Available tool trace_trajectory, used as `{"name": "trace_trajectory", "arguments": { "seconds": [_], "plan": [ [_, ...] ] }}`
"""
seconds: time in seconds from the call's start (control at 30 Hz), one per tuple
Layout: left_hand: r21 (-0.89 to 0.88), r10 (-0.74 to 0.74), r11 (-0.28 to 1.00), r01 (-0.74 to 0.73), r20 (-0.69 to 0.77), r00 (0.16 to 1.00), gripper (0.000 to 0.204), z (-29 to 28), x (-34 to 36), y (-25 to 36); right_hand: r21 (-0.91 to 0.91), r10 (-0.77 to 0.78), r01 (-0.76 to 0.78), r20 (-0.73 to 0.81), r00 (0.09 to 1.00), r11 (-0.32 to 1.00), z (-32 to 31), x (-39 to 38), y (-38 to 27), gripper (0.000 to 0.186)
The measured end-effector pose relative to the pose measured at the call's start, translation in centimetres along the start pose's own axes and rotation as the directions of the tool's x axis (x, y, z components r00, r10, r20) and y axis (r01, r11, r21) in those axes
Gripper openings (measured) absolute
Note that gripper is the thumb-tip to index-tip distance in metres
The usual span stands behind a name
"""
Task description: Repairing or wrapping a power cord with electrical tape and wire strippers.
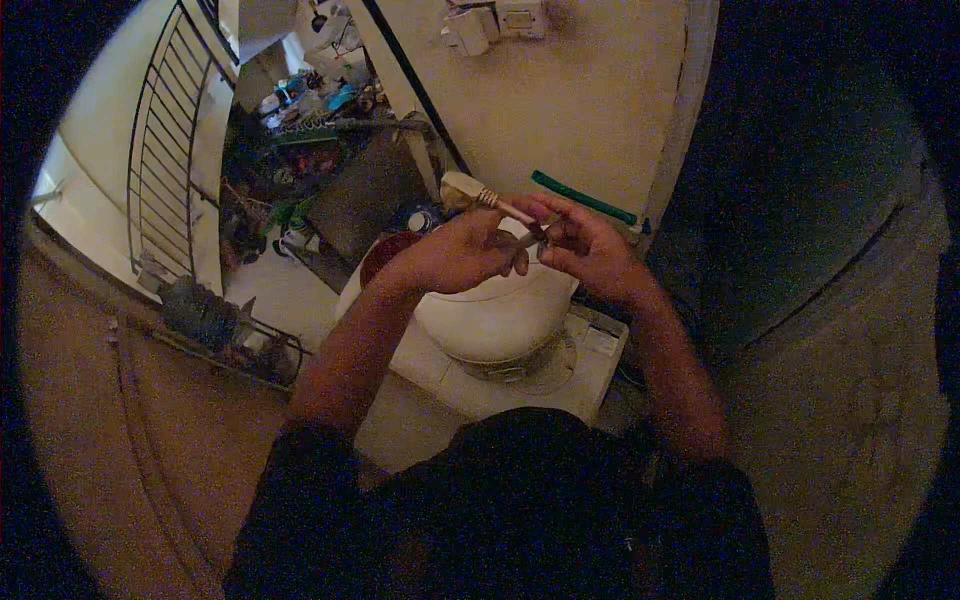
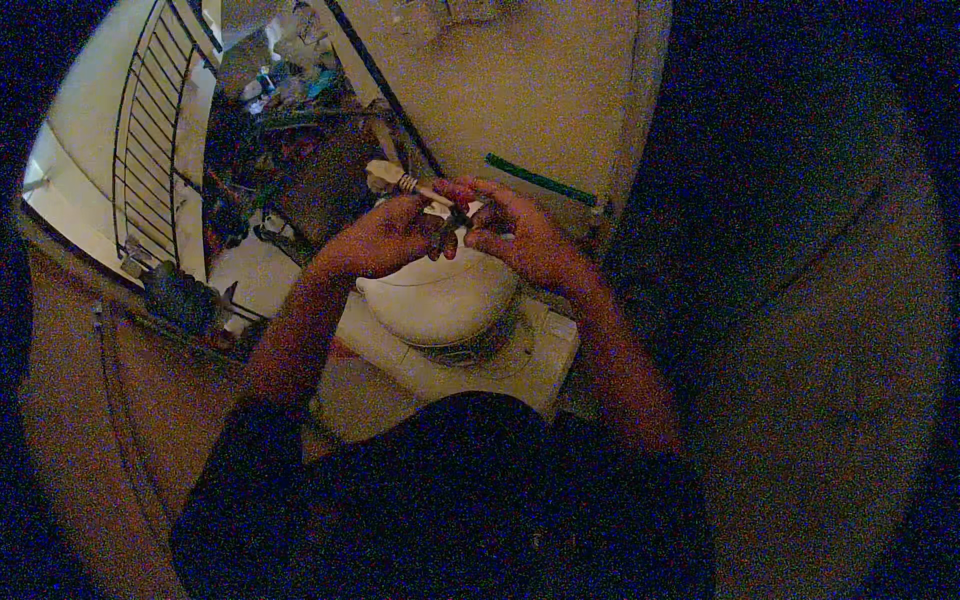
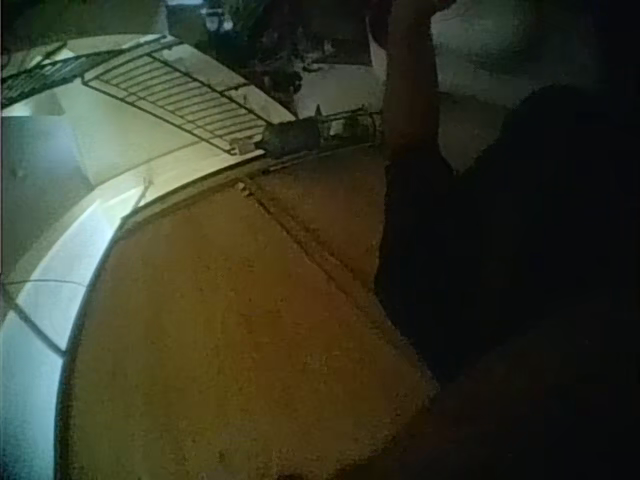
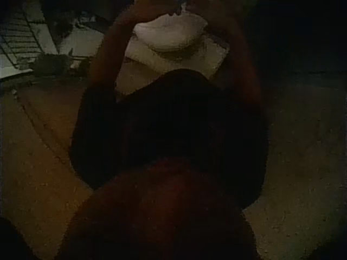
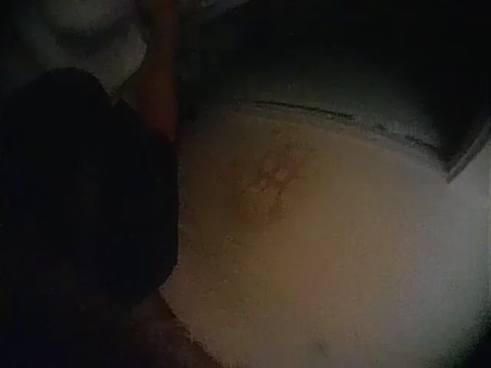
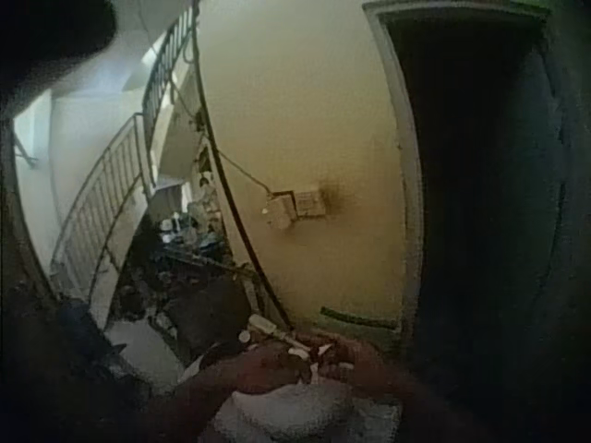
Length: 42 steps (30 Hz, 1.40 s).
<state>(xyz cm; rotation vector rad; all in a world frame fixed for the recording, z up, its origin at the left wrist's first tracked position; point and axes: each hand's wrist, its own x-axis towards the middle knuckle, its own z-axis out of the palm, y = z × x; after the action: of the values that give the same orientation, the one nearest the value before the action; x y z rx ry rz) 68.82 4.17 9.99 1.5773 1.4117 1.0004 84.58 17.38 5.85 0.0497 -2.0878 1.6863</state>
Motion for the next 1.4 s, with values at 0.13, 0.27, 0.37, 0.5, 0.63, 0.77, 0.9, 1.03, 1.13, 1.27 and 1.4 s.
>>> {"name": "trace_trajectory", "arguments": {
  "seconds": [0.13, 0.27, 0.37, 0.5, 0.63, 0.77, 0.9, 1.03, 1.13, 1.27, 1.4],
  "plan": [
    [0.235, 0.017, 0.972, 0.003, -0.084, 0.996, 0.035, 0.3, 0.0, -0.5, -0.100, 0.043, -0.050, -0.080, 0.996, 0.994, -0.6, 0.0, 1.4, 0.044],
    [0.440, 0.258, 0.887, -0.140, -0.221, 0.941, 0.026, 0.5, 0.5, -2.5, -0.145, -0.013, 0.004, -0.058, 0.998, 0.989, -0.4, -0.2, 1.1, 0.040],
    [0.602, 0.314, 0.795, -0.068, -0.314, 0.896, 0.019, 0.7, 1.1, -1.9, -0.013, 0.142, -0.141, 0.066, 0.988, 0.990, -0.7, 0.0, 0.8, 0.043],
    [0.531, 0.320, 0.845, -0.062, -0.409, 0.855, 0.015, 1.3, 1.5, -1.5, 0.249, 0.117, -0.141, 0.109, 0.987, 0.958, -0.9, 0.7, 1.2, 0.043],
    [0.598, 0.420, 0.800, -0.038, -0.514, 0.748, 0.016, 2.2, 1.8, -2.2, 0.126, 0.201, -0.207, 0.053, 0.978, 0.970, -0.1, 1.9, -0.3, 0.039],
    [0.601, 0.469, 0.799, -0.027, -0.595, 0.652, 0.015, 2.3, 2.3, -3.4, 0.118, 0.212, -0.211, 0.005, 0.977, 0.970, -0.1, 2.6, 1.8, 0.035],
    [0.336, 0.223, 0.942, -0.012, -0.597, 0.771, 0.015, 2.1, 1.0, -2.3, 0.157, 0.234, -0.207, -0.183, 0.955, 0.966, 1.4, 3.1, 1.3, 0.027],
    [0.147, 0.068, 0.989, 0.013, -0.529, 0.846, 0.021, 2.2, 0.2, -2.9, 0.187, 0.241, -0.188, -0.320, 0.916, 0.964, 1.1, 3.3, 1.1, 0.029],
    [0.062, 0.210, 0.977, -0.204, -0.443, 0.871, 0.028, 3.0, -0.2, -3.0, 0.230, 0.139, -0.045, -0.411, 0.901, 0.972, 0.8, 3.4, 1.3, 0.035],
    [-0.356, -0.009, 0.891, -0.281, -0.634, 0.774, 0.023, 5.4, 0.6, -2.3, 0.031, -0.013, 0.029, -0.442, 0.897, 0.999, 1.5, 3.7, 1.5, 0.035],
    [-0.398, -0.050, 0.840, -0.368, -0.733, 0.678, 0.022, 5.3, 1.5, -3.1, 0.043, -0.066, 0.096, -0.460, 0.885, 0.994, 2.4, 3.7, 0.6, 0.038]
  ]
}}
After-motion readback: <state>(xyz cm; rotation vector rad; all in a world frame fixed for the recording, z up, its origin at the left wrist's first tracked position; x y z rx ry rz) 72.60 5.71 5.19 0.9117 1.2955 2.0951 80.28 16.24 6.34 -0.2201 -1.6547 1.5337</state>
